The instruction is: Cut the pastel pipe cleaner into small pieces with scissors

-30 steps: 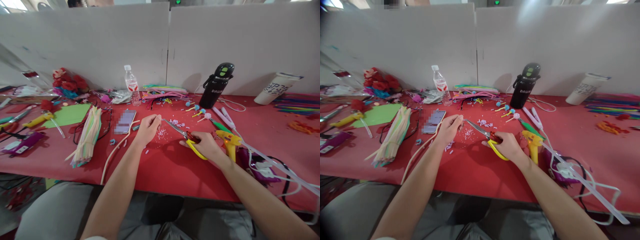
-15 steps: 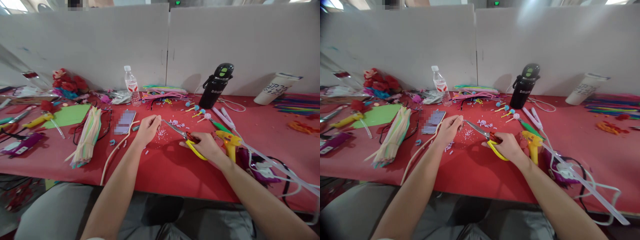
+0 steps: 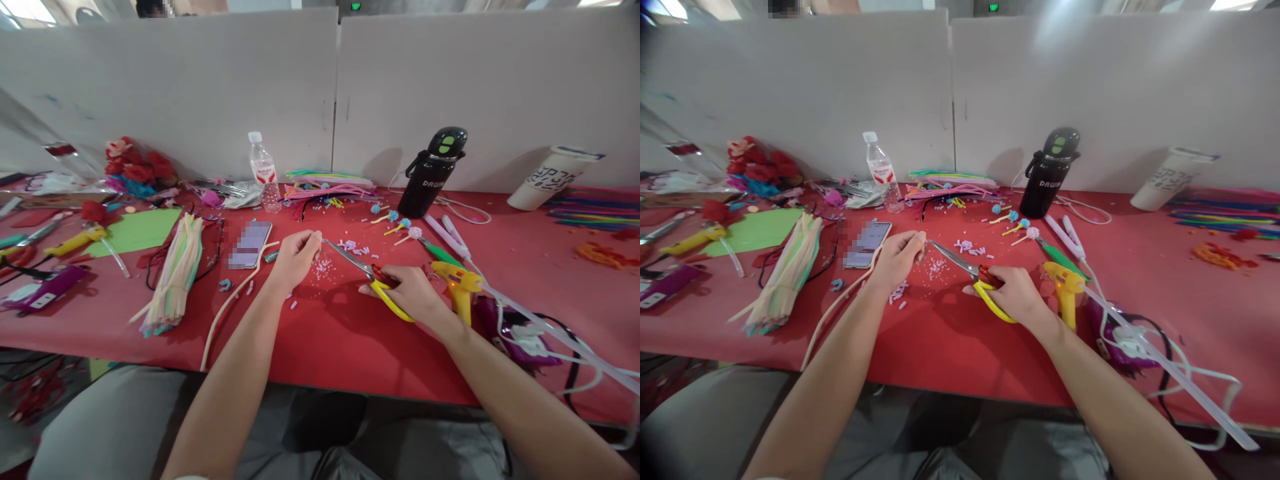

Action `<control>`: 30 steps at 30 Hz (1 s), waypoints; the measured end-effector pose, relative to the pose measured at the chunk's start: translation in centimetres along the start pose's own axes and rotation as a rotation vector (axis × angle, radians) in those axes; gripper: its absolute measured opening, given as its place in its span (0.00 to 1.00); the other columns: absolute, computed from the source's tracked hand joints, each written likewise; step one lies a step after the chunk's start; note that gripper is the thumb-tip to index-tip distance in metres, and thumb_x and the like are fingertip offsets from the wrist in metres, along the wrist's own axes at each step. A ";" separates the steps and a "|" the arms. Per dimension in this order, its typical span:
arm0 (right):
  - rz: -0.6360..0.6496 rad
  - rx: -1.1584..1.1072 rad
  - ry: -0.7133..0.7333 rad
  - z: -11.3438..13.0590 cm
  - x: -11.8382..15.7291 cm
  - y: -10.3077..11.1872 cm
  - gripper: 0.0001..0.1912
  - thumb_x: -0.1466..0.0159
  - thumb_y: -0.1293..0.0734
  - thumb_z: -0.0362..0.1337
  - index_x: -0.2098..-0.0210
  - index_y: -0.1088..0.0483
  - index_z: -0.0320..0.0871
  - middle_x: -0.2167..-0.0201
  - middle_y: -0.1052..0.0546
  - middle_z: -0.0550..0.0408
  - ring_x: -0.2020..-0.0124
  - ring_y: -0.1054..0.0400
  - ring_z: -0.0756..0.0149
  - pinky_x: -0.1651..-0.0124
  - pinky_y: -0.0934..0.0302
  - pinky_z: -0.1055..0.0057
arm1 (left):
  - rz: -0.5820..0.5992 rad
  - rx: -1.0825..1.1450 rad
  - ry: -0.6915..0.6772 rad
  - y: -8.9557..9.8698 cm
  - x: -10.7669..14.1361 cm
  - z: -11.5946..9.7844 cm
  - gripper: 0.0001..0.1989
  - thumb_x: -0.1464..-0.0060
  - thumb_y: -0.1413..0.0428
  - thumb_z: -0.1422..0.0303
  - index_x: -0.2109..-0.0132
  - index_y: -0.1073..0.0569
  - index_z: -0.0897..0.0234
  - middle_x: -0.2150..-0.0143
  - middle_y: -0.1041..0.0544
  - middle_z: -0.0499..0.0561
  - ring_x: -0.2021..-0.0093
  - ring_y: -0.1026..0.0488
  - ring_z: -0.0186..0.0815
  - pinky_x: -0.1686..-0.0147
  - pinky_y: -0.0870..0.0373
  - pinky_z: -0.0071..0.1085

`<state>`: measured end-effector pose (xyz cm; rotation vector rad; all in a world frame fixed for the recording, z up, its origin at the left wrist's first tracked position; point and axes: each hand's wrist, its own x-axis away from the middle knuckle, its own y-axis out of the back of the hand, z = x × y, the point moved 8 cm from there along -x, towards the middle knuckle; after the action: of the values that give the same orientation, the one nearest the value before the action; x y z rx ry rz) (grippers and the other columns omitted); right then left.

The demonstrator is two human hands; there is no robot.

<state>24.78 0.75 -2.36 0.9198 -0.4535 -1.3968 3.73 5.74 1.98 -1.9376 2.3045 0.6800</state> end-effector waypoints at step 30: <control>-0.215 -0.006 -0.026 -0.1 -0.3 2.2 0.25 0.45 0.32 0.52 0.80 0.49 0.44 0.82 0.46 0.62 0.79 0.54 0.74 0.78 0.57 0.74 | 0.230 -0.691 0.051 -0.9 -1.9 3.3 0.05 0.48 0.47 0.69 0.64 0.27 0.59 0.66 0.24 0.50 0.66 0.28 0.36 0.67 0.37 0.30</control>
<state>26.21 0.92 -0.61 0.9681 -0.3777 -1.6052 4.24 8.56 -0.69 -1.9154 2.5705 1.6489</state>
